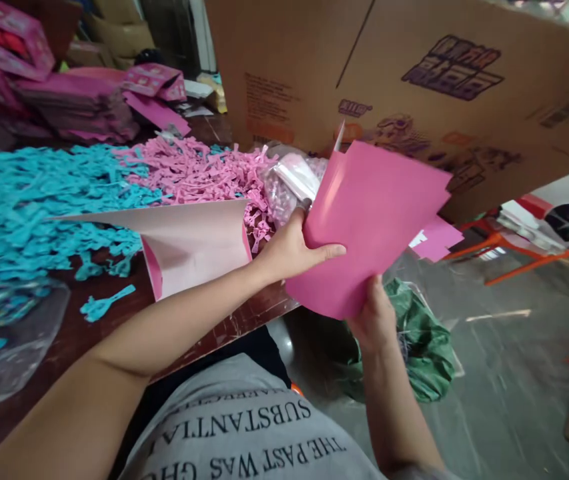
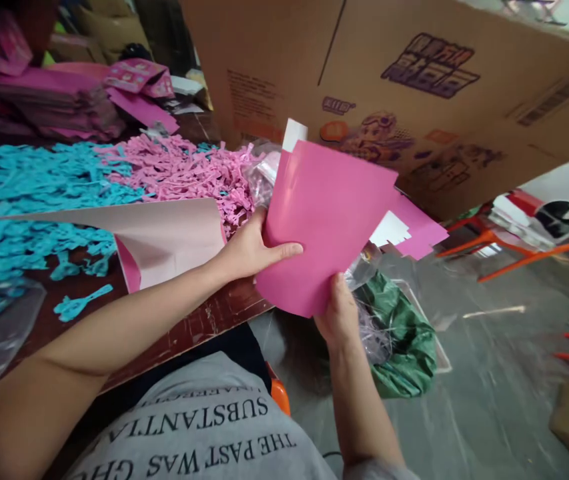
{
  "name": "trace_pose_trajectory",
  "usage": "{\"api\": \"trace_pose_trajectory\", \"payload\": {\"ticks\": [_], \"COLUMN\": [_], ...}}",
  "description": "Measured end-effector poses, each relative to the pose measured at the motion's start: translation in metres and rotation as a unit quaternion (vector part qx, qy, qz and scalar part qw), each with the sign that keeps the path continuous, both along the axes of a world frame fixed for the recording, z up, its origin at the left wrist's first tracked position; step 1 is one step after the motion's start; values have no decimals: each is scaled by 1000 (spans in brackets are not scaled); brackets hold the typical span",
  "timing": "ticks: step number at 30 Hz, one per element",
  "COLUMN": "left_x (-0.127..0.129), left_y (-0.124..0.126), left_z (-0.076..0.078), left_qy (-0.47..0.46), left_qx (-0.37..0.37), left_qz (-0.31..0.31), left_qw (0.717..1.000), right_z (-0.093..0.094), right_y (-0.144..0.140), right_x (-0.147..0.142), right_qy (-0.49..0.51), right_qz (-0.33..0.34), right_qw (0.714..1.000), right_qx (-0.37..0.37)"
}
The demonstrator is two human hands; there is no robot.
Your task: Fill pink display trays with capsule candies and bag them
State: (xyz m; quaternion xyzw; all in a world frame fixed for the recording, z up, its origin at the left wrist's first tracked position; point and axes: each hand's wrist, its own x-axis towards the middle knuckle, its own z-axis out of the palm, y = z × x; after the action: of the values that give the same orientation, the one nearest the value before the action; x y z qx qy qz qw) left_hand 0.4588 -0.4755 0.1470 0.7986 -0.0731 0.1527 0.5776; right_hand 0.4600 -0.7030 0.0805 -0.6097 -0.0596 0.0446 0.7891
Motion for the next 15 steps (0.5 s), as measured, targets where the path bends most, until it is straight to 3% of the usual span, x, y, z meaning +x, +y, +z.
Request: {"api": "trace_pose_trajectory", "payload": {"ticks": [2,4,5,7,9,12,14,15], "left_x": [-15,-38,-50,-73,-92,-116,-137,-150], "left_y": [6,22,31,45,53,64,84,100], "left_z": [1,2,3,5,3,-1,0,3], "left_qy": [45,77,90,122,151,170,189,201], "left_qx": [26,108,171,307,404,453,453,444], "left_qz": [23,28,23,5,-30,-49,-40,-35], "left_qw": [998,991,981,944,902,874,870,873], "right_z": [-17,-16,-10,12,35,53,50,45], "right_y": [-1,-9,-12,-10,8,55,80,87], "right_x": [-7,-7,-6,-5,-5,-9,-11,-11], "right_qy": [-14,-119,-202,-376,-490,-526,-505,-488], "right_qz": [13,-42,-79,-104,-5,213,294,309], "right_qw": [998,982,959,878,796,709,691,700], "right_qx": [-60,-138,-185,-276,-356,-418,-426,-420]}}
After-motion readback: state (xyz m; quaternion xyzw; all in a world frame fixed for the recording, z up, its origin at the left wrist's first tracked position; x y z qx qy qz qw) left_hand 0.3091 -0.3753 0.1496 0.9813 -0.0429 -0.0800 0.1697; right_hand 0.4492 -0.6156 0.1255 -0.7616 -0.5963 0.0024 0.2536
